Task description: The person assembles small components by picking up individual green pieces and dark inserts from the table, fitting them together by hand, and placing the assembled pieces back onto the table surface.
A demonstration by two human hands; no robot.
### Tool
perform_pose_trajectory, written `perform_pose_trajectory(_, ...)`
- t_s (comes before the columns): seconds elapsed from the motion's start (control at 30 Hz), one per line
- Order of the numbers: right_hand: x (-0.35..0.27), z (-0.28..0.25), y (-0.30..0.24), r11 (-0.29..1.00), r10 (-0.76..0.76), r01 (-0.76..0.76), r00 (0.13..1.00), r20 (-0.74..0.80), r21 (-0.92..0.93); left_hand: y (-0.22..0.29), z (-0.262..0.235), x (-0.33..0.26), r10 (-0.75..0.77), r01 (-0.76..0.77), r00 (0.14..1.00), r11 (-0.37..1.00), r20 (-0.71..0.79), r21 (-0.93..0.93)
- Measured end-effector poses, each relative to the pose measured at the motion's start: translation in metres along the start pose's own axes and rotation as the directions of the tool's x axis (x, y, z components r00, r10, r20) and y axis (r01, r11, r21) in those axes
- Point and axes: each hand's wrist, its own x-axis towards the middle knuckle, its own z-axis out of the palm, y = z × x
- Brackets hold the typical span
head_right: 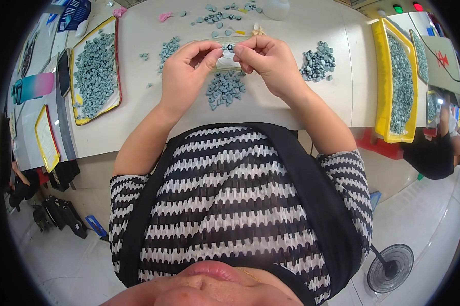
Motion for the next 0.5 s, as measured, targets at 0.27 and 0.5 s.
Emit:
perform_pose_trajectory(0.27, -0.004, 0.009, 0.008, 0.917, -0.267, 0.231, 0.961, -0.070, -0.324, 0.003, 0.000, 0.000, 0.133, -0.132, 0.991, 0.984, 0.003, 0.118)
perform_pose_trajectory(0.5, -0.002, 0.015, 0.021, 0.745, -0.580, 0.493, 0.812, -0.070, -0.450, 0.006, 0.006, -0.005, 0.248, -0.237, 0.965, 0.964, -0.082, 0.123)
